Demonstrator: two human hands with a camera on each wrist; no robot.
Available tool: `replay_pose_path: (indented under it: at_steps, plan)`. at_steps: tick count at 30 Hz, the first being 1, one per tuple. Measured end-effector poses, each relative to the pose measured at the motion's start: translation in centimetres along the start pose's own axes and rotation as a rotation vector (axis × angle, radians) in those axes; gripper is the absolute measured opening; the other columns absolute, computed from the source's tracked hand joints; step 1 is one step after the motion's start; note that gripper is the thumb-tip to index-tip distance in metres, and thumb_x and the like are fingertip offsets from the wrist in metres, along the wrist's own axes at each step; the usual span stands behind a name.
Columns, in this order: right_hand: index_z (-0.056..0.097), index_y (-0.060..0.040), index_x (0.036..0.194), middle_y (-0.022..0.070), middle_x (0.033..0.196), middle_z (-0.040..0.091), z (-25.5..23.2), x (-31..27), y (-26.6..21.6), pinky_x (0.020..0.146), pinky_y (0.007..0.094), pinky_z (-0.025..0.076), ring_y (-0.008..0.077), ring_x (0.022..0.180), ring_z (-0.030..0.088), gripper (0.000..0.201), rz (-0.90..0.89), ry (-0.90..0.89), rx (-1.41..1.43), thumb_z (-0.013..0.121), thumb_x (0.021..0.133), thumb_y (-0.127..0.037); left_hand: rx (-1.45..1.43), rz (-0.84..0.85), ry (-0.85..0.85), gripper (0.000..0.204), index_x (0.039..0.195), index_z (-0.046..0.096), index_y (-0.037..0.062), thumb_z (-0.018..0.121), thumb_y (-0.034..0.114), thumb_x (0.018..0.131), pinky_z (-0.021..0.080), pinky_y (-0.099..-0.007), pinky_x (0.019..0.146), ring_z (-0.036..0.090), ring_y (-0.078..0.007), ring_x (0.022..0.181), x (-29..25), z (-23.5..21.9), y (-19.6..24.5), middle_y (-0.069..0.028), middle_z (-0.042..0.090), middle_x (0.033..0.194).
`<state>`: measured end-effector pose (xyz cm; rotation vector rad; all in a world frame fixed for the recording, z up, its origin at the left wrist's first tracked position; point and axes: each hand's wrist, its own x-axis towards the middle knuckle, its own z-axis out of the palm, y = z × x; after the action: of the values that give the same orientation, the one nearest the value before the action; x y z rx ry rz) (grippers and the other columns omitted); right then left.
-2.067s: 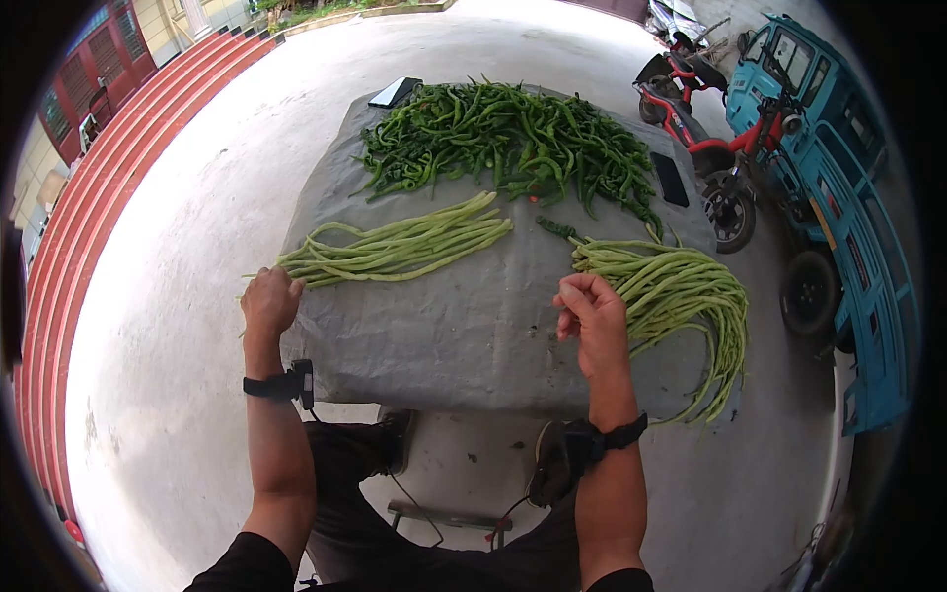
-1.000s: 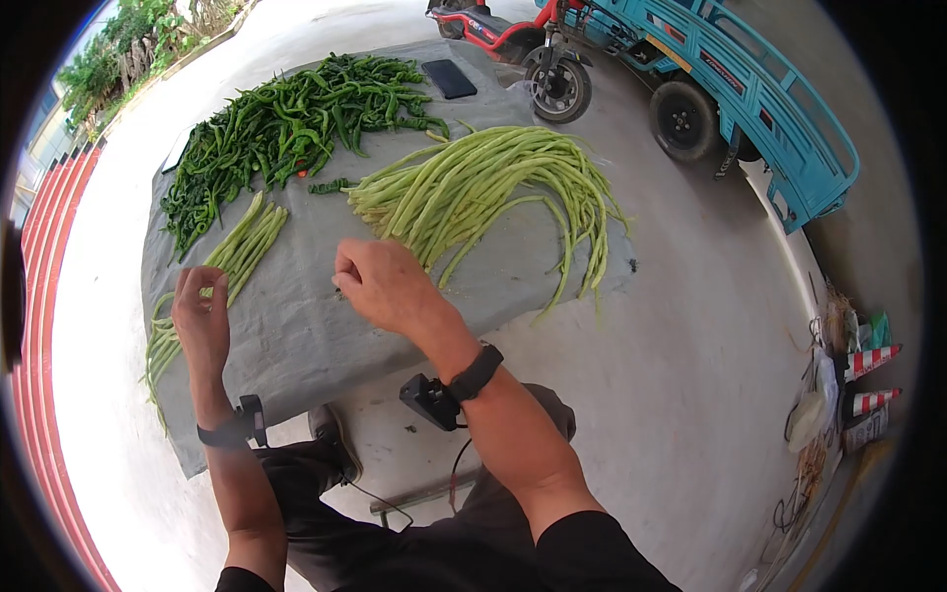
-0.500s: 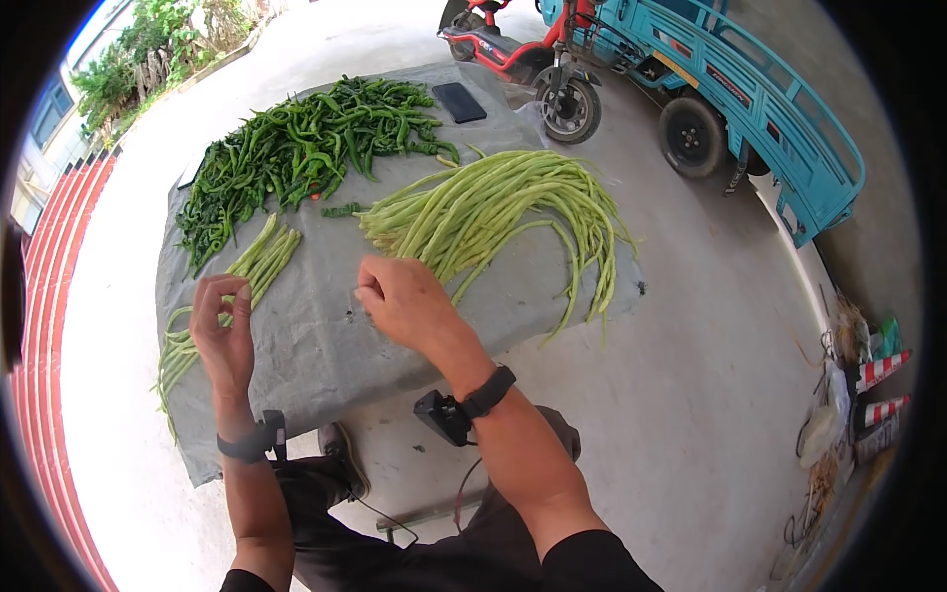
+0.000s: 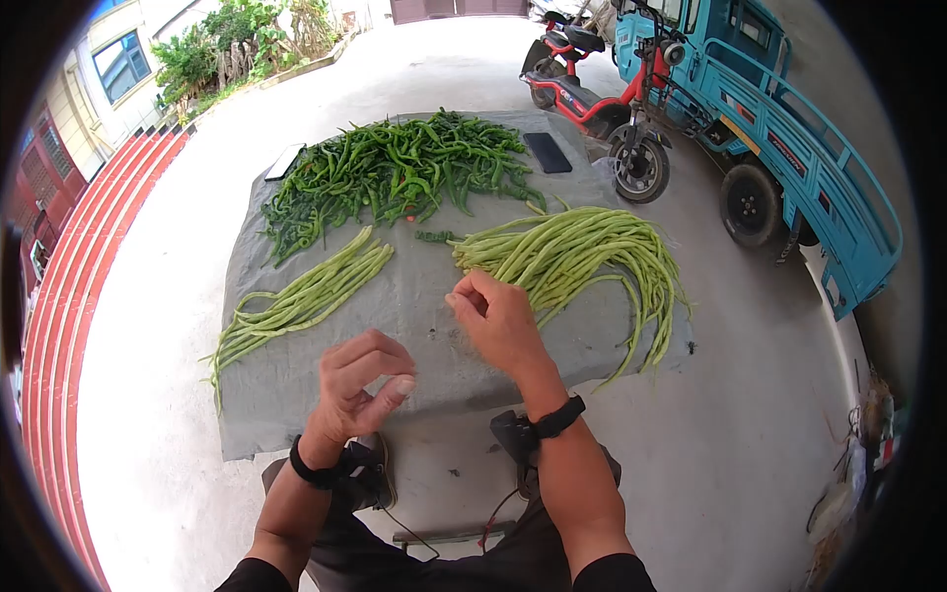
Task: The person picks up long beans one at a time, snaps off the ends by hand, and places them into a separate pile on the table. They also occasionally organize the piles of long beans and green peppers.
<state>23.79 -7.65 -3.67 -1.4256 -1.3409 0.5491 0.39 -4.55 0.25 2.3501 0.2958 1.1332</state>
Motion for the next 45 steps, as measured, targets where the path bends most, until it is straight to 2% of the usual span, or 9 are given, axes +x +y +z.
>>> replay_pose_path:
  at_steps: [11, 16, 23, 25, 29, 35, 38, 42, 45]
  plan:
    - [0.067, -0.0016, 0.093, 0.0023, 0.072, 0.066, -0.4, -4.6, -3.2, 0.061, 0.0262, 0.048, 0.0074, 0.064, 0.059, 0.015, -0.050, -0.182, -0.014, 0.071, 0.098, -0.015, 0.156, -0.215, -1.096, 0.039, 0.127, 0.063, 0.0055, 0.069, 0.029, 0.096, 0.056, -0.0501, 0.086, 0.069, -0.0399, 0.104, -17.2, 10.7, 1.9, -0.0186, 0.066, 0.116]
    - [0.067, -0.0029, 0.093, 0.0007, 0.073, 0.066, -0.7, -8.4, -3.5, 0.056, 0.0233, 0.047, 0.0053, 0.063, 0.058, 0.016, 0.045, -0.321, 0.082, 0.070, 0.100, -0.016, -0.114, -0.269, -1.068, 0.033, 0.123, 0.062, 0.0050, 0.065, 0.027, 0.098, 0.054, -0.0517, 0.085, 0.069, -0.0414, 0.102, -15.5, 12.7, 3.9, -0.0184, 0.069, 0.113]
    - [0.067, -0.0040, 0.093, 0.0009, 0.071, 0.065, -0.8, -6.4, -4.1, 0.051, 0.0222, 0.044, 0.0036, 0.056, 0.053, 0.014, 0.127, -0.008, 0.572, 0.069, 0.101, -0.015, -0.153, -0.405, -0.777, 0.023, 0.113, 0.066, 0.0050, 0.065, 0.020, 0.095, 0.052, -0.0538, 0.082, 0.069, -0.0428, 0.092, -17.1, 12.0, 1.2, -0.0187, 0.071, 0.094]
    - [0.066, -0.0034, 0.093, 0.0007, 0.070, 0.065, 0.1, -5.4, -3.6, 0.051, 0.0225, 0.043, 0.0036, 0.056, 0.053, 0.014, 0.128, 0.014, 0.590, 0.069, 0.101, -0.015, -0.091, -0.282, -0.998, 0.023, 0.111, 0.066, 0.0050, 0.066, 0.020, 0.095, 0.052, -0.0528, 0.082, 0.069, -0.0412, 0.092, -19.6, 12.7, -0.6, -0.0184, 0.072, 0.096]
    - [0.066, -0.0040, 0.093, 0.0007, 0.071, 0.065, 2.7, -6.3, -1.9, 0.052, 0.0231, 0.044, 0.0043, 0.058, 0.055, 0.014, 0.160, -0.067, 0.523, 0.070, 0.100, -0.015, -0.219, -0.333, -1.127, 0.023, 0.112, 0.070, 0.0057, 0.064, 0.023, 0.098, 0.054, -0.0481, 0.086, 0.071, -0.0366, 0.100, -23.6, 15.5, -1.8, -0.0141, 0.073, 0.106]
    - [0.067, -0.0033, 0.094, 0.0023, 0.070, 0.064, 2.9, -7.3, -1.9, 0.056, 0.0234, 0.047, 0.0081, 0.060, 0.060, 0.013, 0.005, -0.227, 0.235, 0.077, 0.094, -0.012, -0.239, -0.597, -0.938, 0.023, 0.112, 0.067, 0.0058, 0.068, 0.021, 0.094, 0.055, -0.0507, 0.080, 0.071, -0.0387, 0.093, -19.3, 15.5, 0.0, -0.0174, 0.071, 0.098]
    - [0.069, -0.0036, 0.092, 0.0024, 0.068, 0.063, 3.0, -5.6, -1.1, 0.056, 0.0247, 0.048, 0.0097, 0.059, 0.061, 0.014, -0.014, -0.259, 0.135, 0.080, 0.090, -0.011, -0.209, -0.334, -0.833, 0.020, 0.112, 0.067, 0.0080, 0.065, 0.020, 0.096, 0.056, -0.0477, 0.074, 0.072, -0.0340, 0.090, -24.3, 18.9, -2.9, -0.0147, 0.069, 0.098]
    - [0.068, -0.0037, 0.092, 0.0027, 0.068, 0.063, 3.1, -3.4, -0.8, 0.055, 0.0247, 0.048, 0.0098, 0.058, 0.061, 0.014, -0.044, -0.205, 0.175, 0.081, 0.088, -0.009, -0.344, -0.511, -1.011, 0.020, 0.115, 0.068, 0.0093, 0.063, 0.021, 0.099, 0.056, -0.0468, 0.078, 0.072, -0.0328, 0.095, -18.5, 14.0, -4.2, -0.0134, 0.071, 0.101]
    - [0.069, -0.0037, 0.092, 0.0028, 0.069, 0.063, 3.2, -3.4, -1.3, 0.055, 0.0247, 0.048, 0.0094, 0.058, 0.060, 0.013, -0.092, -0.222, 0.174, 0.080, 0.088, -0.008, -0.463, -0.617, -0.873, 0.024, 0.119, 0.069, 0.0097, 0.062, 0.022, 0.100, 0.056, -0.0457, 0.085, 0.072, -0.0325, 0.102, -17.4, 12.1, -6.1, -0.0124, 0.073, 0.108]
